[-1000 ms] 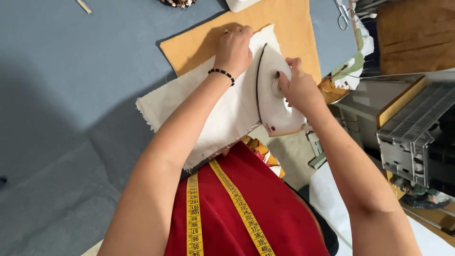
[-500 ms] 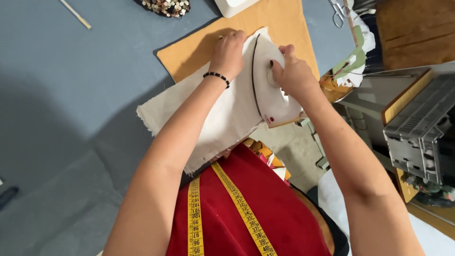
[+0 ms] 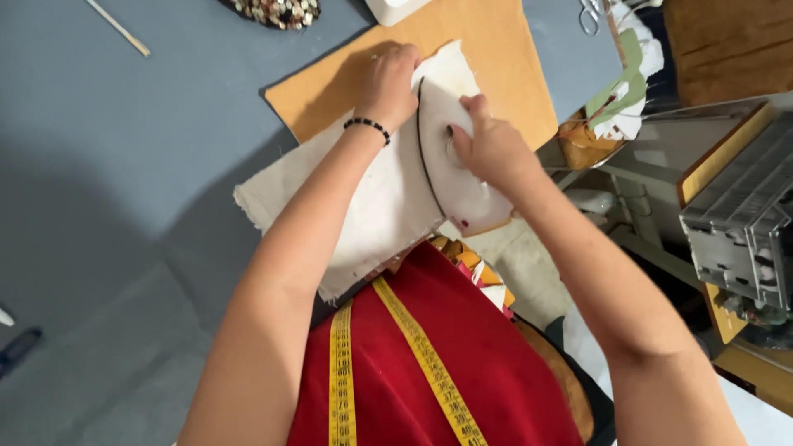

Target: Applying a gold foil transfer to fabric using a hand iron and a butterfly-shaped template.

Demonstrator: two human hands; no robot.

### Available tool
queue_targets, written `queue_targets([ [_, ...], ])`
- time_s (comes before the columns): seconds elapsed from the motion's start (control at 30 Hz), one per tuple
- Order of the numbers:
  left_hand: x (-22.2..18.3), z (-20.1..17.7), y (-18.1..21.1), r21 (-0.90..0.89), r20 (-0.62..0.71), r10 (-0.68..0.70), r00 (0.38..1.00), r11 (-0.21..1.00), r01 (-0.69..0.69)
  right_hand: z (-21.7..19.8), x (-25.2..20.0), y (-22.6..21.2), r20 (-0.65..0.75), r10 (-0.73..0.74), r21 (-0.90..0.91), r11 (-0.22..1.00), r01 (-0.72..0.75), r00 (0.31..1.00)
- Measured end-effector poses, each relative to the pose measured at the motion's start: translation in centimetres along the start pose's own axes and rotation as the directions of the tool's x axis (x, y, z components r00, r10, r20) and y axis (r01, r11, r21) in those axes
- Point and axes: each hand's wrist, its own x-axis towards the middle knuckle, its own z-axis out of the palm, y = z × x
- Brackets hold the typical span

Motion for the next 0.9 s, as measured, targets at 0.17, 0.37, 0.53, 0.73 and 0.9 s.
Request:
queue_targets([
  [0.17, -0.7, -0.5, 0.1, 0.011, -0.003, -0.013, 1.0, 1.0, 0.013, -4.6, -1.1, -2.5, 0.007, 0.138, 0.039, 0.99, -0.138, 0.99],
  [0.37, -0.5, -0.3, -0.1, 0.001, 0.018, -0.023, 1.0, 1.0, 0.023, -1.8, -2.1, -0.5, -0.002, -0.058, 0.075, 0.996, 0.058, 0.998],
  [0.53, -0.9, -0.5, 0.5, 0.034, 0.018, -0.032, 0.999, 0.999, 0.032, -4.4, -0.8, -0.9, -0.045, 0.045, 0.05, 0.998, -0.043, 0.998],
  [0.73, -0.4, -0.5, -0.1, -0.002, 0.037, -0.039, 0.999, 0.999, 0.039, -1.2, -2.4, -0.7, 0.027, -0.085, 0.016, 0.996, 0.084, 0.996],
  [0.9, -0.8, -0.9, 0.2, 0.022, 0.052, -0.075, 0.996, 0.997, 0.074, -3.5, -0.4, -1.4, 0.017, 0.086, 0.056, 0.995, -0.087, 0.996],
])
